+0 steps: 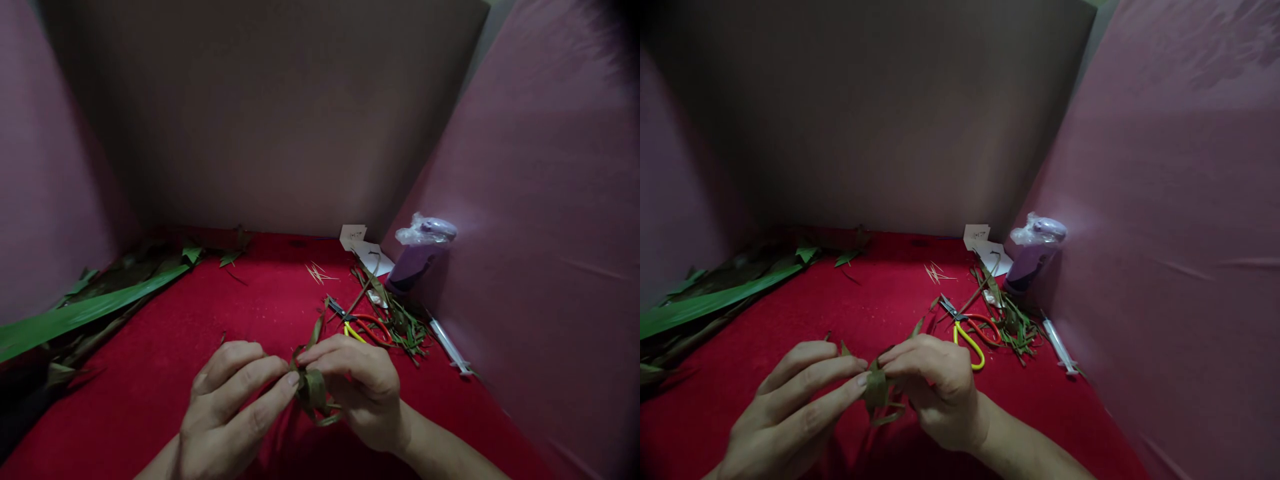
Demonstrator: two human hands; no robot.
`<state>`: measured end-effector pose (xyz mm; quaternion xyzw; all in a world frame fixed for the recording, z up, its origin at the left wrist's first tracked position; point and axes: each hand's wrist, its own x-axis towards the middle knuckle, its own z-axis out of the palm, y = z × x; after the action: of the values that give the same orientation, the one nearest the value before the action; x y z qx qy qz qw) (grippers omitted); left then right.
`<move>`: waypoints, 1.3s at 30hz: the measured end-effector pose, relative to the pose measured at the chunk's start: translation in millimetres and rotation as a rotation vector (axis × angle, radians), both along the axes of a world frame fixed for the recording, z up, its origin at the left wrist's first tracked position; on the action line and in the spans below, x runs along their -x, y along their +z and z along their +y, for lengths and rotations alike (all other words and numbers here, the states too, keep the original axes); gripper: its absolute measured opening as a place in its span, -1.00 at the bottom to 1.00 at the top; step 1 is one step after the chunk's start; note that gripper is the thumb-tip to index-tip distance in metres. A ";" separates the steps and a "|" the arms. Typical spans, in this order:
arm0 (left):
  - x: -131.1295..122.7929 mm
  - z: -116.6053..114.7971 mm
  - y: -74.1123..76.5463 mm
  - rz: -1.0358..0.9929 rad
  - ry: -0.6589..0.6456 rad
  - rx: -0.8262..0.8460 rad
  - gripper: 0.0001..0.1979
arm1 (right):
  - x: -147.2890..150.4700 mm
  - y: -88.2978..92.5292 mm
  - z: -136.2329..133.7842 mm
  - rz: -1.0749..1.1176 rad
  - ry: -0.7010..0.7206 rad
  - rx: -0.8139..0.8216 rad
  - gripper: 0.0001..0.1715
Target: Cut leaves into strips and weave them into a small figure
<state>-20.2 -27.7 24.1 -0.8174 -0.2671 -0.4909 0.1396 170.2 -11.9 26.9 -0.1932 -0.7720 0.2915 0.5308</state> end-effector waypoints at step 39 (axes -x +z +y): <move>4.8 5.1 -6.0 0.018 0.054 0.049 -0.76 | -17.4 9.4 3.5 -0.212 0.032 -0.336 -0.60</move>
<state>-25.0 -22.6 18.1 -0.8176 -0.2996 -0.4729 0.1351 187.6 -8.4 36.2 -0.1193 -0.8642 0.1451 0.4668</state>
